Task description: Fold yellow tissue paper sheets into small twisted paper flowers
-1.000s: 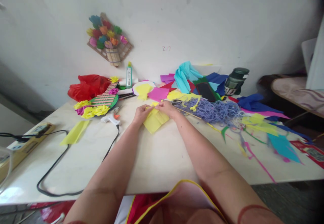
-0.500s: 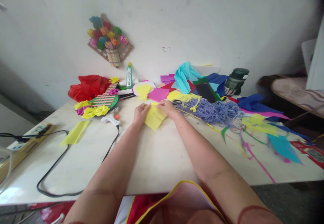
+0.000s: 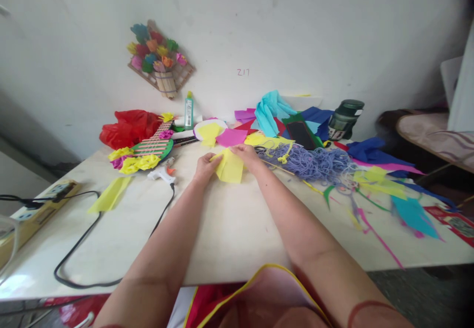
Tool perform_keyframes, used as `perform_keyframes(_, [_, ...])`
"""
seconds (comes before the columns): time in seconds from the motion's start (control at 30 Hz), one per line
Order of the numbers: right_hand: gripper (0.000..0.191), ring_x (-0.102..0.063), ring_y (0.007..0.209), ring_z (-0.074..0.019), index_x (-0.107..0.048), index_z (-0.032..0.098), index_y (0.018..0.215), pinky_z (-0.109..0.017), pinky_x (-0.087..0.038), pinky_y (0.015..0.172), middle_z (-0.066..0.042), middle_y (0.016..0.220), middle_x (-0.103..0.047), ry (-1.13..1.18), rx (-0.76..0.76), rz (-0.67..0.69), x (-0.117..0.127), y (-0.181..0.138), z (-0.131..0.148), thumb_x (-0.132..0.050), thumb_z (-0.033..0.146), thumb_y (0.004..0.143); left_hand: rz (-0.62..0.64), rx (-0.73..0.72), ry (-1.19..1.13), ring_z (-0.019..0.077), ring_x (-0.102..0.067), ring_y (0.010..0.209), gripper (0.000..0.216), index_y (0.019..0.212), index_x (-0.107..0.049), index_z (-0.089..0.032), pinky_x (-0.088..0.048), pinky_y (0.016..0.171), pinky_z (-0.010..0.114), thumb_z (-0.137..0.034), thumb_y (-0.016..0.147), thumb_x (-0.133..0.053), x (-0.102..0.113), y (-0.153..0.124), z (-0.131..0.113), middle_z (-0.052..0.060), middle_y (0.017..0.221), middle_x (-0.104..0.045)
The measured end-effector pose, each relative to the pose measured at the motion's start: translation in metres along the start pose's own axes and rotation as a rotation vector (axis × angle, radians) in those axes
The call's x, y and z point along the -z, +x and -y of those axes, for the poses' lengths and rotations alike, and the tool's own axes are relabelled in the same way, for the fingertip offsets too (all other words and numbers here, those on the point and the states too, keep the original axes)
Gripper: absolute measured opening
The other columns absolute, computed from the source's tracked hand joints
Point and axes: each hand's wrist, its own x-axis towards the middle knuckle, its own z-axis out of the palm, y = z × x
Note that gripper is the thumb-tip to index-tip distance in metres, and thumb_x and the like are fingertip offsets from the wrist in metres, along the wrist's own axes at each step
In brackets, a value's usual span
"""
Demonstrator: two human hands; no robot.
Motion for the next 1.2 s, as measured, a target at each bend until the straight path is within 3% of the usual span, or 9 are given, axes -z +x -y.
perform_keyframes(0.13, [0.035, -0.06, 0.059, -0.014, -0.062, 0.012, 0.08, -0.025, -0.046, 0.055, -0.006, 0.068, -0.065, 0.122, -0.139, 0.008, -0.002, -0.001, 0.002, -0.065, 0.042, 0.062, -0.191, -0.016, -0.07, 0.0093, -0.05, 0.051, 0.037, 0.069, -0.052, -0.015, -0.038, 0.048, 0.02, -0.046, 0.056, -0.067, -0.002, 0.005, 0.001, -0.002, 0.057, -0.056])
perform_keyframes(0.23, [0.034, -0.061, 0.061, -0.0146, -0.062, 0.012, 0.082, -0.026, -0.048, 0.058, -0.007, 0.07, -0.066, 0.154, -0.2, 0.068, -0.006, 0.0, -0.001, -0.067, 0.038, 0.061, -0.265, -0.018, -0.12, 0.0096, -0.052, 0.053, 0.036, 0.072, -0.053, -0.015, -0.039, 0.049, 0.02, -0.045, 0.057, -0.066, -0.003, 0.006, 0.001, -0.002, 0.059, -0.057])
perform_keyframes(0.43, [0.029, -0.061, 0.061, -0.0142, -0.063, 0.011, 0.08, -0.026, -0.048, 0.06, -0.004, 0.067, -0.066, 0.047, -0.127, -0.008, -0.005, 0.007, -0.011, -0.07, 0.028, 0.057, -0.133, 0.014, -0.157, 0.0097, -0.053, 0.053, 0.037, 0.071, -0.055, -0.014, -0.042, 0.052, 0.021, -0.042, 0.053, -0.071, -0.003, 0.004, 0.0, -0.001, 0.061, -0.059])
perform_keyframes(0.73, [0.026, -0.058, 0.053, -0.0133, -0.064, 0.013, 0.076, -0.026, -0.048, 0.058, -0.001, 0.061, -0.065, -0.036, -0.18, 0.195, 0.003, 0.005, -0.008, -0.072, 0.025, 0.054, 0.088, 0.02, -0.138, 0.0134, -0.056, 0.053, 0.041, 0.075, -0.057, -0.014, -0.044, 0.053, 0.025, -0.044, 0.052, -0.072, 0.002, 0.0, -0.001, 0.001, 0.061, -0.061])
perform_keyframes(0.87, [0.026, -0.058, 0.052, -0.0129, -0.065, 0.013, 0.076, -0.025, -0.048, 0.056, -0.001, 0.059, -0.065, -0.037, -0.176, 0.222, 0.0, 0.003, -0.008, -0.072, 0.026, 0.055, 0.038, 0.014, -0.027, 0.0114, -0.053, 0.05, 0.037, 0.071, -0.055, -0.015, -0.041, 0.048, 0.022, -0.047, 0.057, -0.067, -0.002, 0.002, 0.002, -0.001, 0.056, -0.056])
perform_keyframes(1.0, [0.026, -0.057, 0.053, -0.0134, -0.065, 0.013, 0.079, -0.025, -0.047, 0.054, -0.002, 0.061, -0.065, -0.059, -0.144, 0.142, -0.002, 0.003, -0.007, -0.067, 0.032, 0.062, -0.043, -0.02, 0.12, 0.0084, -0.044, 0.044, 0.038, 0.061, -0.05, -0.016, -0.032, 0.041, 0.019, -0.053, 0.065, -0.058, -0.003, 0.007, 0.006, -0.003, 0.05, -0.049])
perform_keyframes(1.2, [0.027, -0.057, 0.054, -0.0141, -0.065, 0.012, 0.08, -0.025, -0.046, 0.053, -0.002, 0.062, -0.064, -0.101, -0.08, 0.092, -0.002, 0.006, -0.011, -0.064, 0.033, 0.062, -0.108, -0.025, 0.126, 0.0112, -0.046, 0.049, 0.036, 0.058, -0.051, -0.016, -0.03, 0.041, 0.02, -0.051, 0.067, -0.055, -0.002, 0.007, 0.005, -0.001, 0.047, -0.046])
